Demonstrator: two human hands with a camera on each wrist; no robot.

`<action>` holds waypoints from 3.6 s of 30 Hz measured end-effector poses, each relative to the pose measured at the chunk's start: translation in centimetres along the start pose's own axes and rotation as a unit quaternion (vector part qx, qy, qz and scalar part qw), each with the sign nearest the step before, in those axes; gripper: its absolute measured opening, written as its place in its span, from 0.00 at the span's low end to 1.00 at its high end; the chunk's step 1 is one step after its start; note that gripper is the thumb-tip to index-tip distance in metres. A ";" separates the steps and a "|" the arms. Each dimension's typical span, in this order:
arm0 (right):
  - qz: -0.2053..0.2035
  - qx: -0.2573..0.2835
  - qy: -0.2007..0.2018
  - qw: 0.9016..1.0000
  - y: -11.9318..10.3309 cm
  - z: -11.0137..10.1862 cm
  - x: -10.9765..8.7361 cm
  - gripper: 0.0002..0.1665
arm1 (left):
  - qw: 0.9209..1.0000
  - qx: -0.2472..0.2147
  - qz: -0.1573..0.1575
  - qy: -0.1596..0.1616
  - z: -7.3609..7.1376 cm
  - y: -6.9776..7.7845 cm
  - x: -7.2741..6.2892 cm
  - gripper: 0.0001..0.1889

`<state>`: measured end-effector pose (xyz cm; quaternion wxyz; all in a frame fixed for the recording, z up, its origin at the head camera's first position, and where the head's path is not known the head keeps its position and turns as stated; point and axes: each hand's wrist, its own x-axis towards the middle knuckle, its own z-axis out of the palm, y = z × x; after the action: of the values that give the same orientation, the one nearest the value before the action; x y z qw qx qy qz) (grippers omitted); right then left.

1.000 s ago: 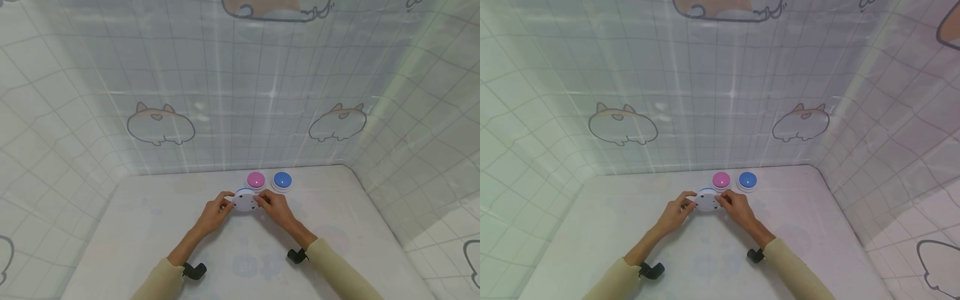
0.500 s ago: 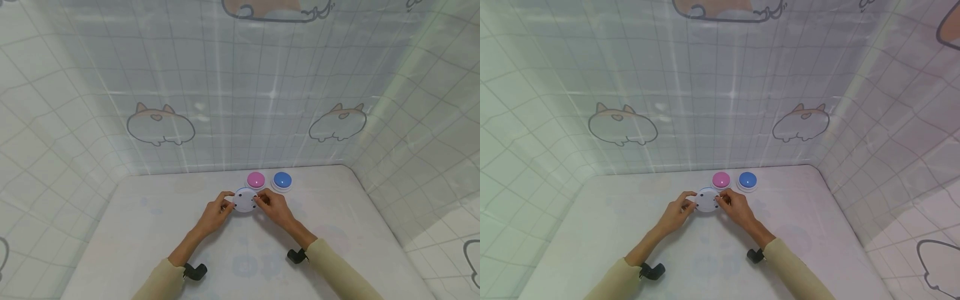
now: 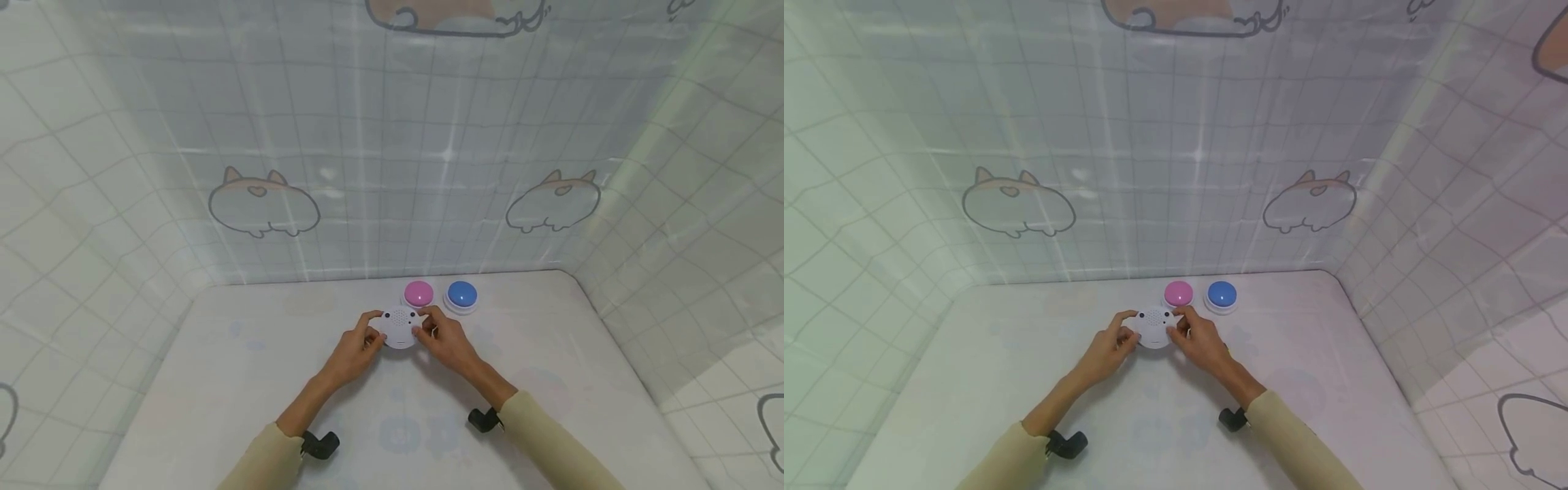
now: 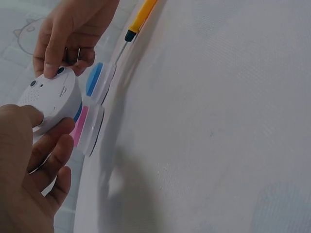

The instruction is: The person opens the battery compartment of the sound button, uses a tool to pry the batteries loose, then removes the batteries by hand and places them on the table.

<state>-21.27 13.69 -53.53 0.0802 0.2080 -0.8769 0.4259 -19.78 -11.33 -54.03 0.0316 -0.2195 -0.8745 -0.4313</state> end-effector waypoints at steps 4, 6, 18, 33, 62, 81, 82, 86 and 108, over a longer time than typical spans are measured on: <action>-0.004 0.004 -0.002 1.000 0.0 0.0 0.1 0.22 | 1.000 0.007 -0.001 -0.008 -0.1 0.1 -0.1 0.36; -0.011 0.006 -0.002 1.000 0.0 0.1 0.1 0.23 | 1.000 0.017 0.006 -0.010 -0.1 0.2 -0.1 0.40; 0.009 -0.018 -0.030 0.999 0.0 -0.1 -0.4 0.29 | 0.996 0.086 0.022 -0.021 0.3 0.1 -0.2 0.46; 0.054 -0.048 -0.086 0.994 0.6 0.1 -0.5 0.34 | 0.991 0.126 0.000 -0.038 0.8 -0.2 0.0 0.46; 0.045 -0.091 -0.109 0.989 1.0 0.4 -0.5 0.34 | 0.984 0.167 -0.034 -0.057 2.0 -1.0 0.5 0.52; -0.079 -0.309 -0.074 0.945 0.4 0.5 -0.2 0.32 | 0.986 0.157 -0.040 -0.050 2.2 -1.4 0.9 0.50; -0.086 -0.311 -0.075 0.944 0.4 0.6 -0.2 0.31 | 0.985 0.158 -0.039 -0.050 2.1 -1.4 1.0 0.50; -0.112 -0.318 -0.075 0.938 0.1 0.6 0.0 0.30 | 0.985 0.156 -0.040 -0.054 1.9 -1.2 1.1 0.50; -0.234 -0.375 -0.037 0.896 0.0 0.6 0.7 0.29 | 0.985 0.148 -0.052 -0.072 1.3 -0.5 1.3 0.49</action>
<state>-21.91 13.00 -53.67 0.2177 0.3774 -0.8997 0.0265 -21.04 -10.14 -54.92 -0.0218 -0.1975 -0.9388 -0.2815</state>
